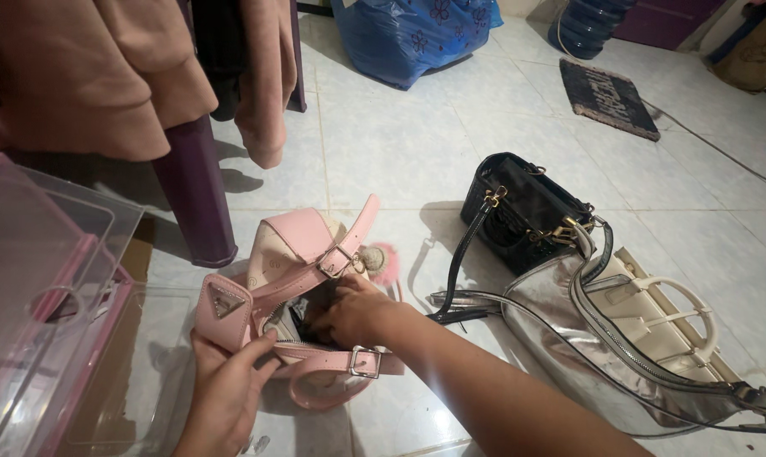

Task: The person unpacks a pink handbag, removing items such as a box of false eyelashes, a bottle, a compact, a comb, and a tube, then places them into a pink plastic drawer unit. The person then handles a silver handbag and a black handbag, placing items inside them.

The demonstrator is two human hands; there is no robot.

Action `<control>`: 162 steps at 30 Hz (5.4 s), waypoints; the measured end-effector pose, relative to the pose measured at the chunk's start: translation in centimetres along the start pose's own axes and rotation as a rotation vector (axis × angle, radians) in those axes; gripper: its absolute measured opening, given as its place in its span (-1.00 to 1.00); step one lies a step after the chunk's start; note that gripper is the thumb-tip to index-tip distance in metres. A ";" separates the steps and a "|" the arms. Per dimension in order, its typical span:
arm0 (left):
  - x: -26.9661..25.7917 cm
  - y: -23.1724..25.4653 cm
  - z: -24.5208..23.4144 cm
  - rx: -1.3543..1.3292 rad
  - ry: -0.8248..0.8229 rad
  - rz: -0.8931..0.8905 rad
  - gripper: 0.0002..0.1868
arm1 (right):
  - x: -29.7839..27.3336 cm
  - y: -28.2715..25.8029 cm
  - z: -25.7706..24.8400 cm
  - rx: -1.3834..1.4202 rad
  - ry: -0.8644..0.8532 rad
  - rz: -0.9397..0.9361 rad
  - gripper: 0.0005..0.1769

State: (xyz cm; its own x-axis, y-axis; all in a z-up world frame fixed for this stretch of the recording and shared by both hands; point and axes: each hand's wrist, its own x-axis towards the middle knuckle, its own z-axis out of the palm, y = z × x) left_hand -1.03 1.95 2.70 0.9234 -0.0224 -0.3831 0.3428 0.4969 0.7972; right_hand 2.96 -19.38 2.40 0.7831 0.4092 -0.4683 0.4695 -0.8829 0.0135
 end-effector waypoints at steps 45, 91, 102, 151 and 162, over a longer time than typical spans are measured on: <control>3.1 -1.3 1.4 0.842 -0.099 0.754 -0.25 | -11.7 -3.8 -11.7 1.679 0.975 0.216 -0.57; -3.8 10.2 0.3 0.479 -0.156 0.460 -0.39 | -5.3 2.7 -8.6 1.081 0.737 0.410 -0.60; 2.9 -0.1 2.5 0.747 -0.153 0.568 -0.39 | -6.0 4.0 -3.6 1.451 0.203 0.196 -0.29; 2.2 -0.6 -0.5 0.241 0.012 0.182 -0.33 | -9.5 -4.9 -2.7 1.244 0.526 0.338 -0.61; 1.6 -0.7 -0.4 0.405 -0.057 0.134 -0.23 | -10.4 -5.0 -3.6 0.356 0.730 -0.038 -0.38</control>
State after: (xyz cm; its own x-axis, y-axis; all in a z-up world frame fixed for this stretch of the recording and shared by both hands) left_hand 0.11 1.89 1.38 0.9685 -0.0343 -0.2465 0.2488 0.1180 0.9613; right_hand -6.06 -18.40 10.39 0.8955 0.3791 0.2330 0.4395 -0.8355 -0.3299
